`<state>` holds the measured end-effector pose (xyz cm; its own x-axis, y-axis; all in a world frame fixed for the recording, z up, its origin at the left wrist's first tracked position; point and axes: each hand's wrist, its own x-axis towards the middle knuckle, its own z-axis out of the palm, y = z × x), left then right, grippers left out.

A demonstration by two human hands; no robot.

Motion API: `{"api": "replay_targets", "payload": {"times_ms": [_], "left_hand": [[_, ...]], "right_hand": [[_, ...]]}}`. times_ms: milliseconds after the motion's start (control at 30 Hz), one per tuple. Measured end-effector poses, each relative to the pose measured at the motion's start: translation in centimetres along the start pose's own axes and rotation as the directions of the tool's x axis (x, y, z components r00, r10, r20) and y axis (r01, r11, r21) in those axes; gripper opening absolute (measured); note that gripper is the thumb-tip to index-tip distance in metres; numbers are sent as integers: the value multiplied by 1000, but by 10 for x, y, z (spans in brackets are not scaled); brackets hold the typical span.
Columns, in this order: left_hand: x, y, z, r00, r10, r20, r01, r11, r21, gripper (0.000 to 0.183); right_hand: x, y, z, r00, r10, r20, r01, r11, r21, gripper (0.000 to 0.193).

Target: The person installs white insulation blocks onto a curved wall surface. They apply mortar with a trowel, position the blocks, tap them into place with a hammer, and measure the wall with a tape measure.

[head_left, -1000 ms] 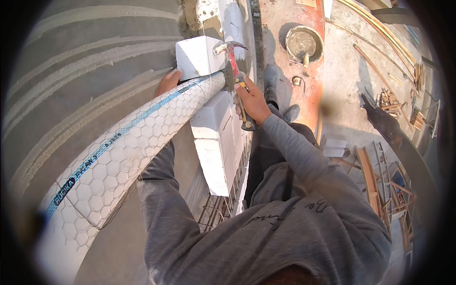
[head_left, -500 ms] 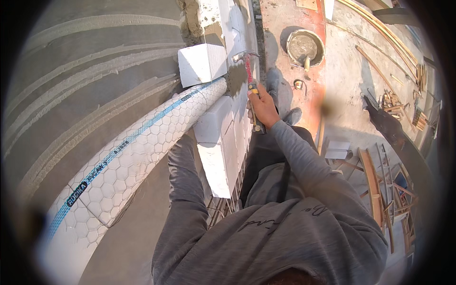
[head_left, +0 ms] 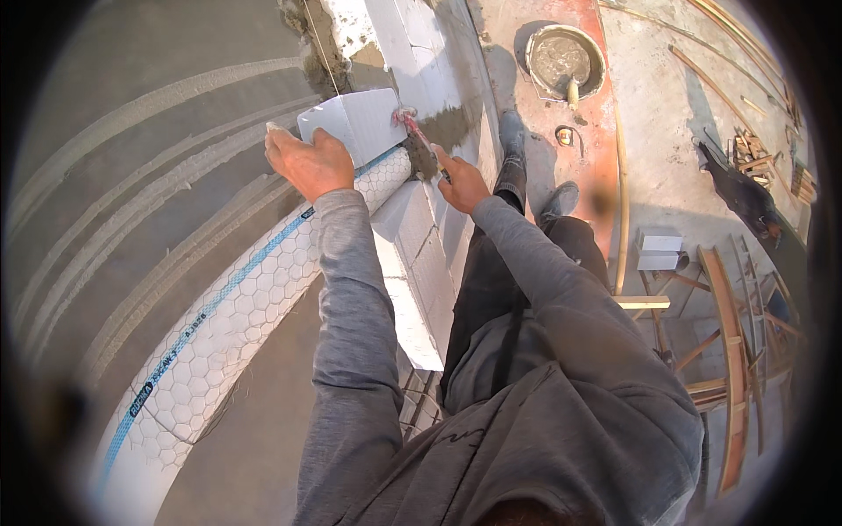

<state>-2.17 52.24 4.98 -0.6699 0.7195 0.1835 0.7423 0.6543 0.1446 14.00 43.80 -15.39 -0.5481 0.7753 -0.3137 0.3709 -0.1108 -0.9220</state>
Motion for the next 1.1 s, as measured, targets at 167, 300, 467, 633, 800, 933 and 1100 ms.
{"api": "replay_targets", "payload": {"times_ms": [167, 300, 467, 633, 800, 933, 1100], "left_hand": [[25, -27, 38, 835, -352, 422, 252, 928, 274, 52], [36, -20, 25, 741, -428, 517, 219, 883, 415, 38], [43, -24, 24, 716, -393, 577, 98, 875, 474, 37], [46, -27, 32, 709, -391, 587, 52, 859, 509, 38], [42, -27, 25, 701, -384, 601, 34, 860, 509, 35], [26, 1, 10, 690, -427, 584, 16, 816, 578, 31], [-13, 10, -7, 607, -322, 726, -257, 785, 563, 29]], "right_hand": [[57, -28, -38, 993, 113, -42, -107, 987, 122, 66], [22, -52, -27, 970, 243, -24, -182, 783, 595, 56], [-11, -79, -18, 932, 328, 155, -331, 596, 732, 39], [-13, -89, -13, 931, 350, 105, -297, 560, 774, 42], [-11, -104, -71, 962, 216, 170, -274, 805, 526, 53], [-6, -130, -103, 962, -271, 39, 256, 942, 217, 54], [35, -204, -147, 836, -402, 373, 490, 853, -180, 57]]}}
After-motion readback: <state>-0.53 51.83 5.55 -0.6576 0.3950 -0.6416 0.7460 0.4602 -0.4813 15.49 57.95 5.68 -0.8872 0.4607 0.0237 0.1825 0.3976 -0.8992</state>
